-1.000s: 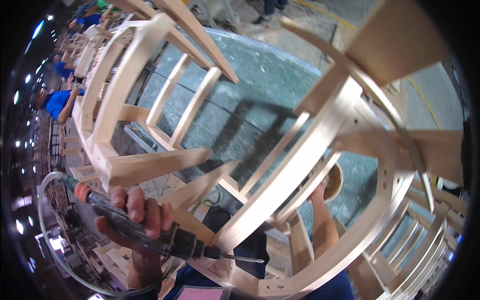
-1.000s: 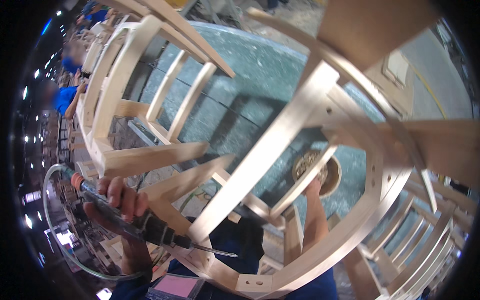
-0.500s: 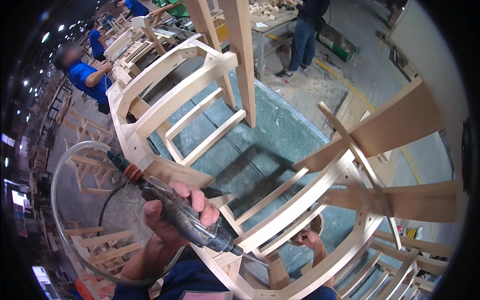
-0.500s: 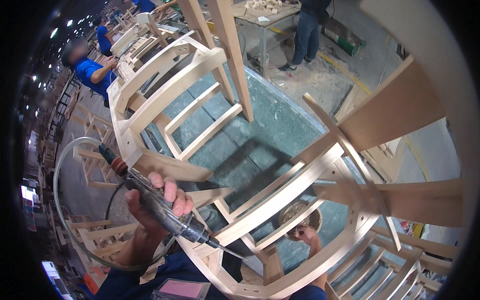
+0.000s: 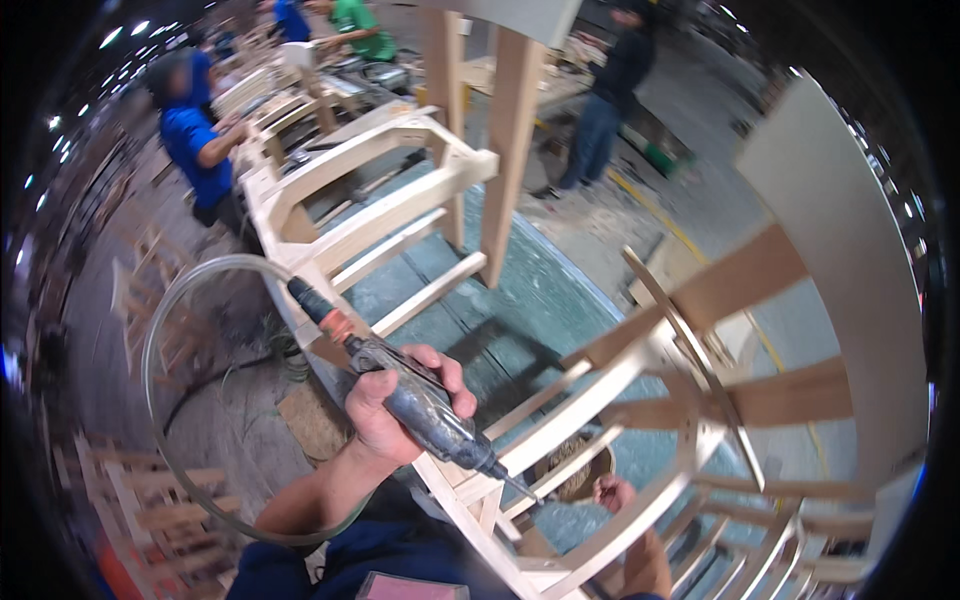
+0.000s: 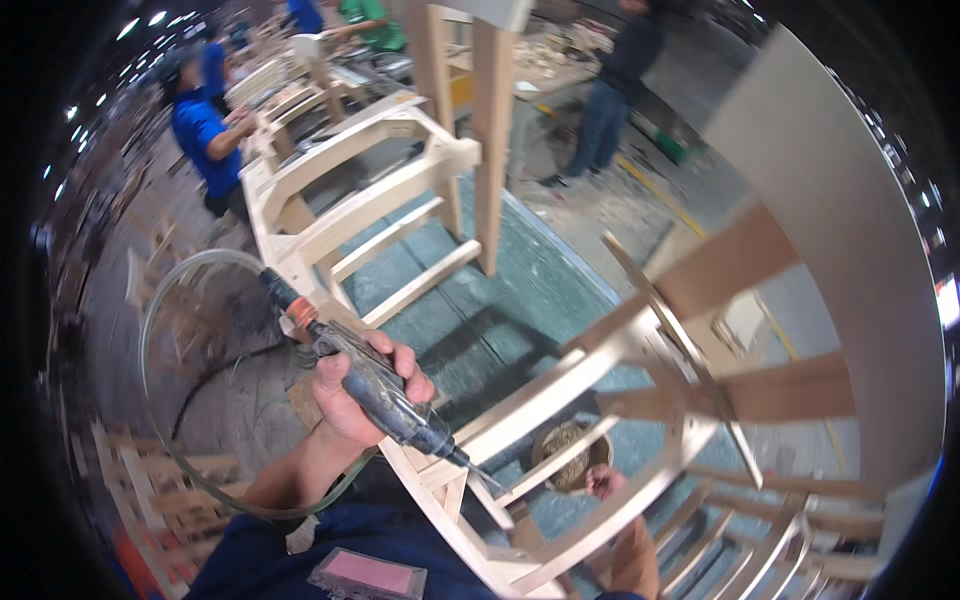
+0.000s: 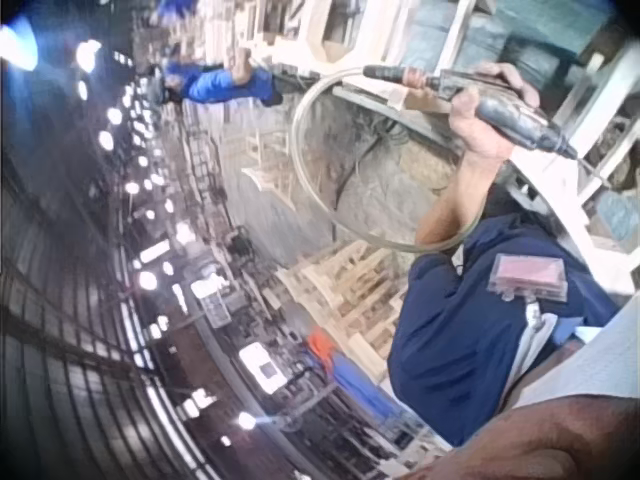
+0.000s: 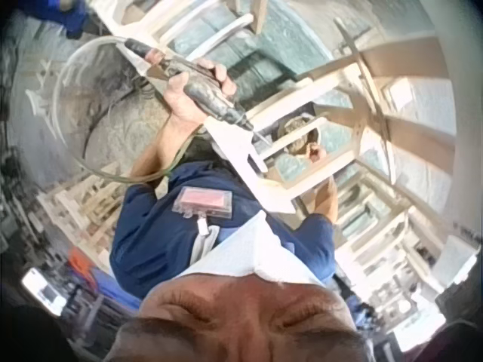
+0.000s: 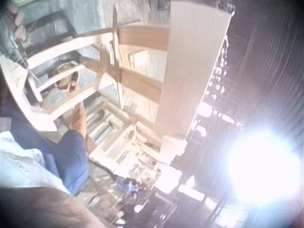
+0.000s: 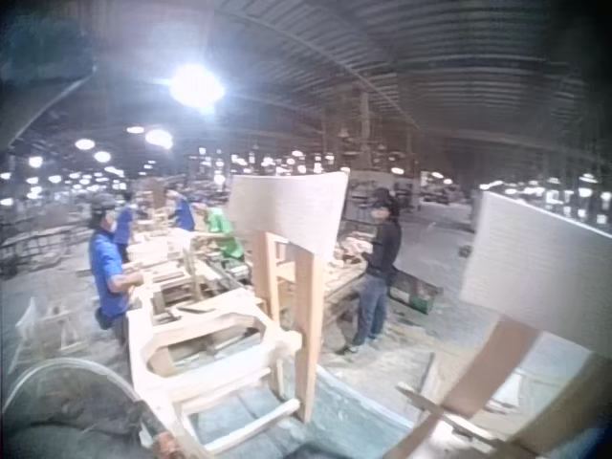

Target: The person assembles wooden chair frames in a factory setting. They use a pneumatic drill to drive screws into pre-drilled holes, joining various wooden components together. The person handles multiple chair frames, positioning them on a workbench and moving them to a stacking area after assembly.

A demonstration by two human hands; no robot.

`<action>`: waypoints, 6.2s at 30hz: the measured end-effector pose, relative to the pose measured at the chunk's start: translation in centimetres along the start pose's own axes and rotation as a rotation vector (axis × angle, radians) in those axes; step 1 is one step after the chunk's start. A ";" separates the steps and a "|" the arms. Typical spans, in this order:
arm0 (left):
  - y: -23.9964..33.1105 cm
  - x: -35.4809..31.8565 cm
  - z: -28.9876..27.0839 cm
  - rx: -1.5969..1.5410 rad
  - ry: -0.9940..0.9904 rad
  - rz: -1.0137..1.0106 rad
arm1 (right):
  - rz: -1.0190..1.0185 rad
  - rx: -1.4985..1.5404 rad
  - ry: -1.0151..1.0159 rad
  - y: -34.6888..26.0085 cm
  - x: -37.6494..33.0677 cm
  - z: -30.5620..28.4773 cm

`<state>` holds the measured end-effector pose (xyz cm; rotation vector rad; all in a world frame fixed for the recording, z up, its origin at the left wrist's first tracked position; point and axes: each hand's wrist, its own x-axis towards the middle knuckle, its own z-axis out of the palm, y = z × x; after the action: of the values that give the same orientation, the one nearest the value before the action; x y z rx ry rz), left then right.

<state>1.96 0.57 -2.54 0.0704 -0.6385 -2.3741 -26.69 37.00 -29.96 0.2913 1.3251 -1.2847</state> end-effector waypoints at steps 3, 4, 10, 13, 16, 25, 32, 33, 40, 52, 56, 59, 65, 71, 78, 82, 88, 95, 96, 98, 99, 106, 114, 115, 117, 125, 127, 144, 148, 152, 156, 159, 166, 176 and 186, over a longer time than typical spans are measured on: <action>0.2 0.6 0.3 -0.057 -0.049 -0.045 | 0.140 0.028 -0.090 -1.4 -3.6 -4.0; 0.2 0.4 0.5 -0.027 -0.036 -0.038 | 0.047 0.014 -0.138 -1.6 -4.3 -3.6; -0.2 0.4 0.8 -0.003 -0.035 -0.036 | -0.199 0.452 0.000 -3.7 -11.6 -1.6; -0.7 0.2 0.9 -0.012 -0.061 -0.055 | -0.384 0.659 -0.121 -4.0 -16.8 -0.8; -0.6 0.0 0.8 0.006 -0.062 -0.028 | -0.488 0.417 0.410 -5.4 -20.8 3.3; 0.5 -1.0 0.1 -0.091 -0.018 -0.053 | -1.285 -0.853 0.656 -18.2 -23.5 17.1; 4.3 -10.5 0.7 -0.272 -0.374 0.144 | -0.985 -1.772 0.964 -25.7 -17.3 14.1; 6.1 -12.1 0.1 -0.197 -0.359 0.224 | -0.940 -1.758 0.877 -25.9 -16.4 15.4; 14.2 -18.9 -4.5 -0.016 -0.153 0.686 | -1.051 -1.820 0.967 -25.6 -18.9 17.8; 22.7 -13.8 -10.9 -0.041 -0.225 0.622 | -1.346 -1.520 0.675 -20.7 -29.3 48.4; 28.2 -12.2 -14.1 -0.042 -0.203 0.582 | -1.097 -1.519 0.602 -19.8 -22.0 56.9; 32.8 -11.5 -16.3 0.031 -0.190 0.614 | -1.007 -1.771 0.663 -20.2 -13.5 61.8; 40.3 -12.0 -19.7 0.156 -0.124 0.692 | -0.850 -1.726 0.759 -23.5 -3.8 65.3; 43.5 -11.8 -22.7 0.165 -0.056 0.731 | -0.827 -1.716 0.821 -25.5 0.0 66.8; 45.1 -10.6 -24.4 0.192 -0.011 0.692 | -0.750 -1.673 0.721 -25.2 1.1 68.5; 45.5 -9.0 -25.1 0.183 -0.008 0.655 | -0.762 -1.640 0.761 -25.0 1.4 67.2; 45.0 -6.4 -25.3 0.194 -0.041 0.596 | -0.825 -1.535 0.790 -24.9 1.9 65.6; 44.7 -5.0 -25.2 0.225 -0.035 0.530 | -0.778 -1.525 0.739 -24.9 1.7 66.1; 44.6 -4.8 -25.1 0.213 -0.018 0.523 | -0.777 -1.515 0.739 -24.9 1.7 65.9; 44.5 -4.5 -25.0 0.193 0.020 0.513 | -0.776 -1.497 0.730 -25.1 1.8 65.7; 44.4 -4.4 -25.0 0.194 0.017 0.509 | -0.780 -1.507 0.731 -25.2 1.9 65.5; 43.7 -3.3 -25.1 0.226 -0.064 0.466 | -0.871 -1.626 0.736 -25.3 2.2 64.1; 43.8 -2.6 -25.3 0.307 -0.106 0.412 | -0.821 -1.619 0.666 -25.2 0.9 66.1; 43.6 -2.2 -24.9 0.320 -0.119 0.396 | -0.828 -1.620 0.667 -25.2 0.7 65.8; 43.1 -1.8 -24.0 0.351 -0.134 0.377 | -0.848 -1.632 0.655 -25.1 0.5 65.3; 41.9 -1.3 -22.6 0.357 -0.136 0.320 | -0.845 -1.571 0.606 -24.9 0.0 65.1; 41.8 -1.5 -22.4 0.371 -0.124 0.321 | -0.876 -1.560 0.604 -24.8 0.1 65.5; 40.1 -2.1 -21.3 0.383 -0.159 0.257 | -0.815 -1.541 0.617 -24.1 -1.0 64.5; 40.8 -3.1 -21.9 0.394 -0.161 0.304 | -0.852 -1.398 0.620 -23.8 -0.9 65.6; 40.7 -3.6 -21.1 0.418 -0.086 0.351 | -0.917 -0.756 0.542 -23.0 0.6 67.6; 40.5 -3.1 -21.5 0.311 -0.096 0.308 | -0.811 -0.382 0.346 -23.4 1.9 68.5; 40.4 -3.4 -21.4 0.257 -0.136 0.315 | -0.782 -0.669 0.355 -23.6 2.1 67.8; 41.8 -4.9 -23.1 0.258 -0.080 0.409 | -0.942 -1.582 0.891 -23.9 -0.2 70.1; 42.4 -4.9 -24.5 0.185 -0.019 0.479 | -1.329 -2.066 0.287 -23.4 2.3 70.3; 42.2 -4.8 -25.1 0.152 -0.014 0.500 | -1.330 -2.000 0.189 -26.3 4.7 72.8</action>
<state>36.15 -34.94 -5.61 -0.0368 -0.7446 -1.8453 -9.74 -31.55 2.02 -2.1262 2.3524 -0.1687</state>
